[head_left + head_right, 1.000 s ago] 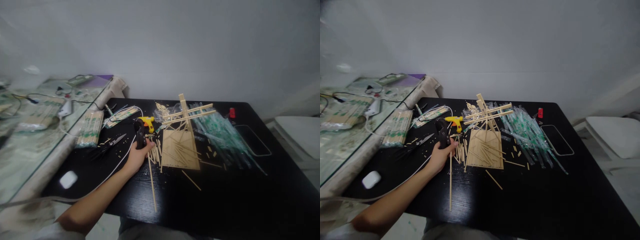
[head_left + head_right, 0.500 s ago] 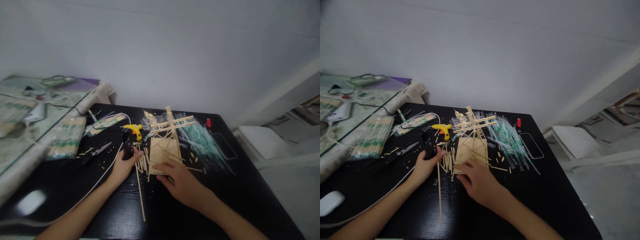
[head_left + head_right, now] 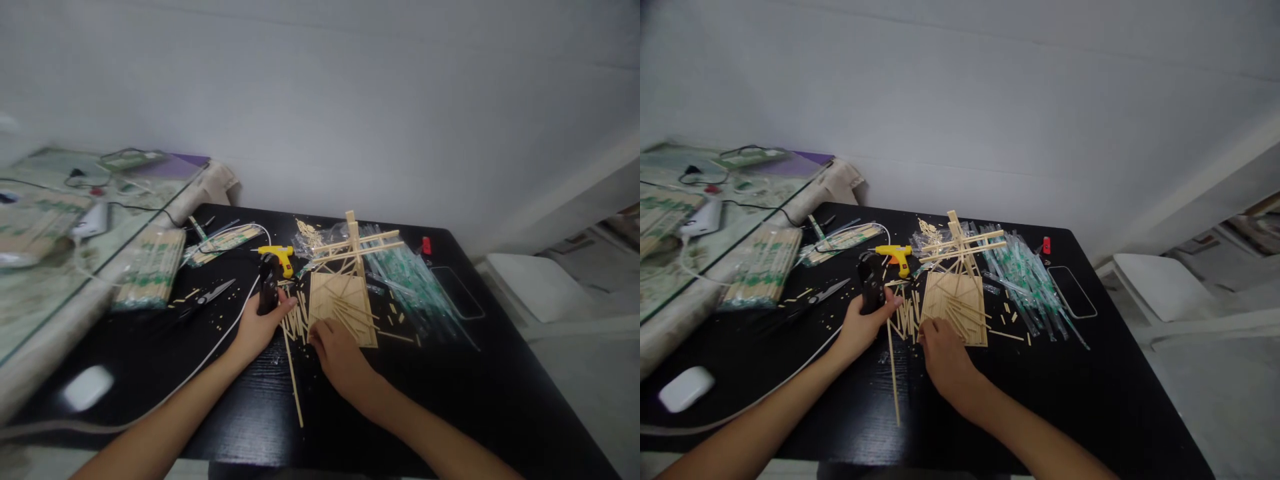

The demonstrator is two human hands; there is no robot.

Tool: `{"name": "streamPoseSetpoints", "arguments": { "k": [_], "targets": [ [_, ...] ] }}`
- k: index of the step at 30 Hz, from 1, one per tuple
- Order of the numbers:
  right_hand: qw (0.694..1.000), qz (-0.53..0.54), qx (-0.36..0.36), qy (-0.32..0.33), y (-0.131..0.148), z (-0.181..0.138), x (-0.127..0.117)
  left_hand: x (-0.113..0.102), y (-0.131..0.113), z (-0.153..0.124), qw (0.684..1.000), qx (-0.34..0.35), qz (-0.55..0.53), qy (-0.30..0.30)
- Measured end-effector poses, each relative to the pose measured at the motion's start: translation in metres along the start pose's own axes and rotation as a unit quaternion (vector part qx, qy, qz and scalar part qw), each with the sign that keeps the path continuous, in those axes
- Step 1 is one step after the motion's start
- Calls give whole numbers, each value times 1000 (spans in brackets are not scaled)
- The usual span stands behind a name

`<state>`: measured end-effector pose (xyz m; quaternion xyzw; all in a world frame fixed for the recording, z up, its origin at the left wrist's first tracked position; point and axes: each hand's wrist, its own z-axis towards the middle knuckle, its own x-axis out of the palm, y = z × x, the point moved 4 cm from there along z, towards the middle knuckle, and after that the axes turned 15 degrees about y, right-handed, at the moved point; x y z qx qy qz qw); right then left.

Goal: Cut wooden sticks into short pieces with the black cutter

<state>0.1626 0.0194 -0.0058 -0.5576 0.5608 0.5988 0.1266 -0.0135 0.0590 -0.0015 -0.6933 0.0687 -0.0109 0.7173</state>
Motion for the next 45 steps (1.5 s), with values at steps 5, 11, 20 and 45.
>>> {"name": "streamPoseSetpoints", "arguments": {
  "k": [5, 11, 20, 45],
  "targets": [
    [998, -56, 10, 16, -3, -3, 2, 2, -3, 0, 1000, 7, 3, 0],
    [999, -5, -31, 13, -12, -10, -18, 2, -5, -1, 1000, 8, 10, 5],
    [984, 151, -76, 48, -11, -23, -31, 4, -4, -3, 1000, -2, 9, -4],
    [927, 366, -78, 41, -25, -7, -20, 2, -20, -5, 990, 59, 125, 26]
  ]
}}
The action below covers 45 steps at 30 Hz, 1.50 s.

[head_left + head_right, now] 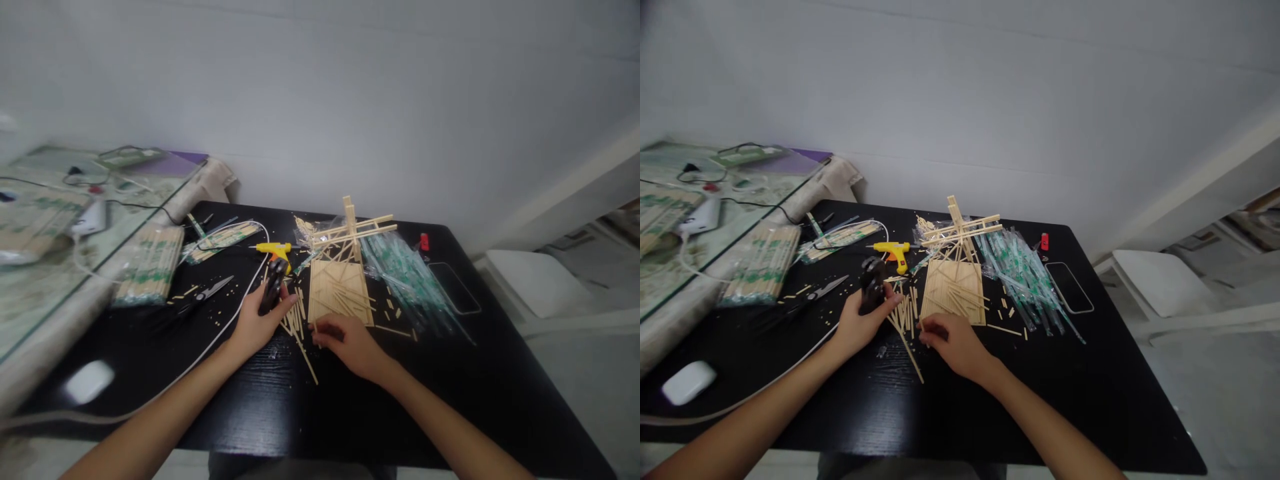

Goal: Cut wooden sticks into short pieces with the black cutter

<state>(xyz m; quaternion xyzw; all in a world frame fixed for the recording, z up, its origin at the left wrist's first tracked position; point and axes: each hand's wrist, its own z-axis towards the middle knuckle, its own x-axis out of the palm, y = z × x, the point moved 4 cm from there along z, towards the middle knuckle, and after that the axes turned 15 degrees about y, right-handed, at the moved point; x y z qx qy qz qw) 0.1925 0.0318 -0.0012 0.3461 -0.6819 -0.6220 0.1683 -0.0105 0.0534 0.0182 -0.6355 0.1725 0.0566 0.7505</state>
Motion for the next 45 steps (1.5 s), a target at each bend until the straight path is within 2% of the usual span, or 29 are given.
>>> {"name": "streamPoseSetpoints", "arguments": {
  "k": [7, 10, 15, 21, 29, 33, 35, 40, 45],
  "targets": [
    [999, 13, -17, 49, 4, -5, 6, 1, -38, -2, 975, 134, 159, 76],
    [998, 20, -30, 55, 2, -4, 7, 1, -54, 2, 961, 172, 198, 88],
    [996, -56, -66, 12, -1, 0, 3, 9, -75, 12, 946, 196, 241, 90],
    [982, -176, -59, -36, -7, 2, -5, 24, -83, 14, 921, 280, 261, 80],
    [982, -155, -83, -65, -14, 4, -9, 20, -90, 19, 941, 227, 215, 129],
    [978, -179, -65, -81, -23, 3, -7, 18, -89, 15, 933, 213, 218, 194],
    [976, -193, -61, -85, -26, 3, -6, 17, -88, 11, 929, 212, 223, 207],
    [968, -199, -109, -101, -25, 5, -5, 15, -81, 4, 938, 192, 215, 191],
    [968, -200, -124, -89, -22, 7, -7, 15, -76, 2, 948, 190, 196, 163]
  ]
}}
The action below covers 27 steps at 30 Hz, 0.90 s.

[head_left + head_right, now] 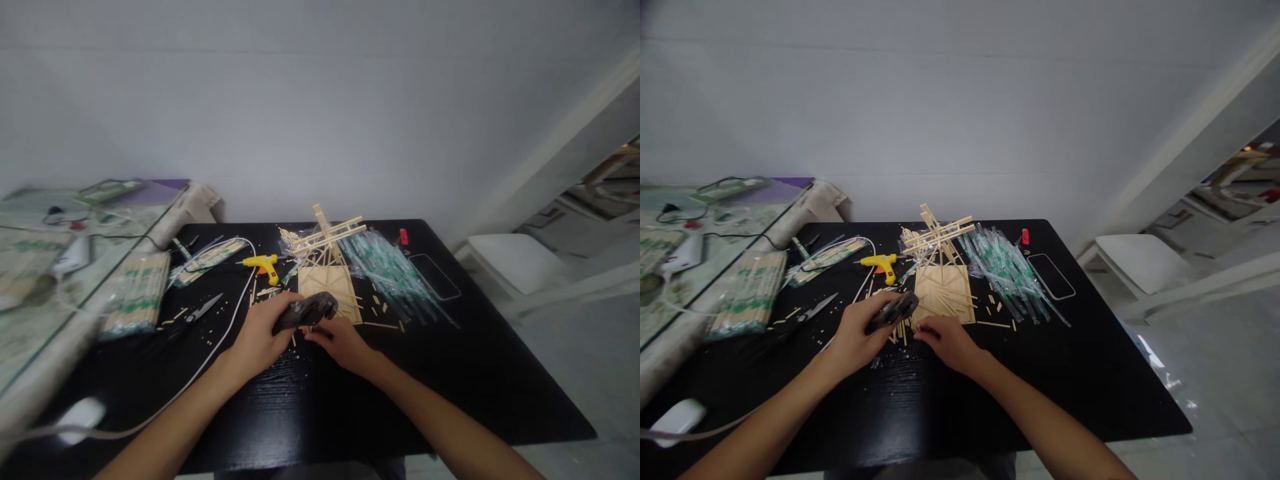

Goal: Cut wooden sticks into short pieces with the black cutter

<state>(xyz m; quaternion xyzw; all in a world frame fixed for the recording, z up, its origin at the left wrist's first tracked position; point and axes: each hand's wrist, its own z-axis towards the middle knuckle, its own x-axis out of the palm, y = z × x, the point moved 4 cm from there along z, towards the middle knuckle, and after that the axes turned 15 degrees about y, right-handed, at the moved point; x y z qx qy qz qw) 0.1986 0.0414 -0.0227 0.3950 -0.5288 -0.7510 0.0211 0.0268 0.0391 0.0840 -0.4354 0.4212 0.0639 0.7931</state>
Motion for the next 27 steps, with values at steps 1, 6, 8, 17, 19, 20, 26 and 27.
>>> {"name": "streamPoseSetpoints", "arguments": {
  "k": [1, 6, 8, 17, 19, 20, 26, 27],
  "targets": [
    [1000, -1, -2, 0, -1, 0, 0, 1, 1, 0, 1000, 2, 2, -2],
    [1000, -28, 4, 1, -8, 0, 5, 4, 3, -1, 1000, 23, 6, 12],
    [999, -38, 11, 4, -9, 0, 6, 3, 3, -2, 999, 29, 4, 17],
    [999, -18, 21, 25, -6, 0, 5, 10, 10, -4, 999, -14, -40, -10],
    [999, -16, 22, 27, -7, 0, 6, 12, 12, -6, 999, -21, -43, -22],
    [999, -14, 20, 26, -7, 0, 6, 13, 12, -6, 999, -21, -43, -26],
    [1000, 4, 4, 15, -9, -1, 5, 16, 9, -10, 999, 4, -41, -21],
    [1000, 9, 0, 11, -9, -1, 4, 17, 9, -11, 999, 5, -45, -20]
  ]
}}
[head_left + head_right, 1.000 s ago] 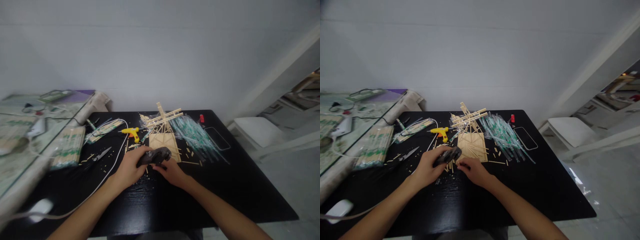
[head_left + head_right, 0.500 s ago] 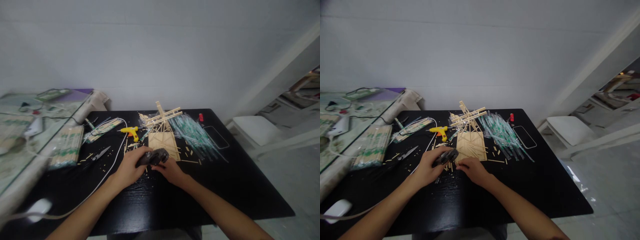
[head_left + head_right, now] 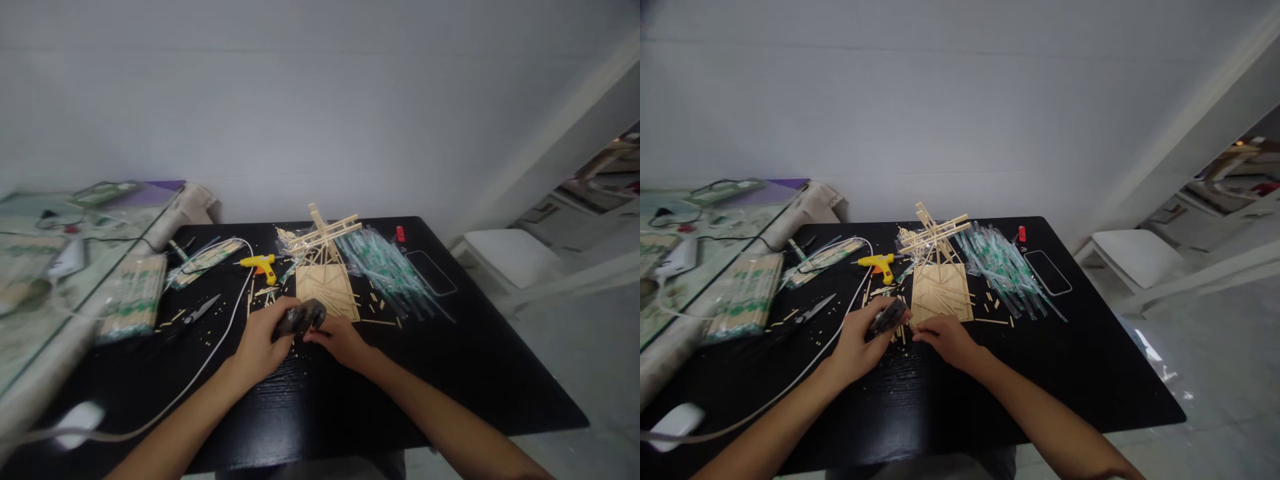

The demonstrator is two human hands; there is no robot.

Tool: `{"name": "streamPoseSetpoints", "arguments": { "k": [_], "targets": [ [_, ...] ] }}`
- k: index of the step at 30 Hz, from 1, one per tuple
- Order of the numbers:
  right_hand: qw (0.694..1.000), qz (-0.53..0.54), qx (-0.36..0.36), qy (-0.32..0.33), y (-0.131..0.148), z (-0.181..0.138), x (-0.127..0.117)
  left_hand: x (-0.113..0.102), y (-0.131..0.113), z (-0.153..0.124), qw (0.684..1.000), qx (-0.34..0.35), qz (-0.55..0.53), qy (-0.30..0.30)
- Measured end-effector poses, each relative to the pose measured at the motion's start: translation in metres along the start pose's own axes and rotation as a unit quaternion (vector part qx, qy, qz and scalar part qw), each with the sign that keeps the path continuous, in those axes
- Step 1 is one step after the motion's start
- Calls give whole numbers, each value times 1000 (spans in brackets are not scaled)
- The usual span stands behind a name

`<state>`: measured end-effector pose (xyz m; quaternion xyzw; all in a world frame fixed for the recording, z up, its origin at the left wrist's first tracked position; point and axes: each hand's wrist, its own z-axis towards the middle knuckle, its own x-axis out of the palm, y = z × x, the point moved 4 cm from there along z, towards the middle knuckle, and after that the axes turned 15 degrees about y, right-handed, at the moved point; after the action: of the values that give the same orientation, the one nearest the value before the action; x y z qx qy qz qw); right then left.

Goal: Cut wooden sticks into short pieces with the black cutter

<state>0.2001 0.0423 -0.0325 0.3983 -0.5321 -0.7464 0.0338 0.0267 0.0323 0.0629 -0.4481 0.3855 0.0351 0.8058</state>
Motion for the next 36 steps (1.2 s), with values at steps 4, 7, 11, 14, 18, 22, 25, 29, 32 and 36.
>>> {"name": "streamPoseSetpoints", "arguments": {
  "k": [4, 7, 11, 14, 18, 22, 25, 29, 32, 36],
  "targets": [
    [1000, 12, -4, 0, 2, 0, -1, 3, 4, 0, 1000, -16, -23, 8],
    [1000, 20, 2, 7, 4, -1, -1, 5, 7, 1, 999, -30, -35, 10],
    [1000, 25, 0, 8, 7, -1, -2, 4, 6, 4, 998, -35, -46, 17],
    [1000, 20, -4, 3, 8, -1, -2, 0, 6, 4, 998, -43, -34, 27],
    [1000, -1, -1, -2, 6, -1, -1, -9, 11, -5, 996, -78, 34, 26],
    [1000, -21, -1, 2, 4, -1, 1, -15, 24, -26, 985, -129, 113, 27],
    [1000, -26, -7, 5, 3, 0, 2, -15, 34, -43, 973, -151, 168, 45],
    [1000, -27, -11, 5, 4, 0, 1, -10, 39, -55, 959, -147, 226, 85],
    [999, -42, -15, -3, 5, -1, 1, -5, 35, -54, 945, -151, 265, 119],
    [997, -71, -4, -12, 0, -2, 3, 3, 27, -46, 915, -165, 326, 172]
  ]
}}
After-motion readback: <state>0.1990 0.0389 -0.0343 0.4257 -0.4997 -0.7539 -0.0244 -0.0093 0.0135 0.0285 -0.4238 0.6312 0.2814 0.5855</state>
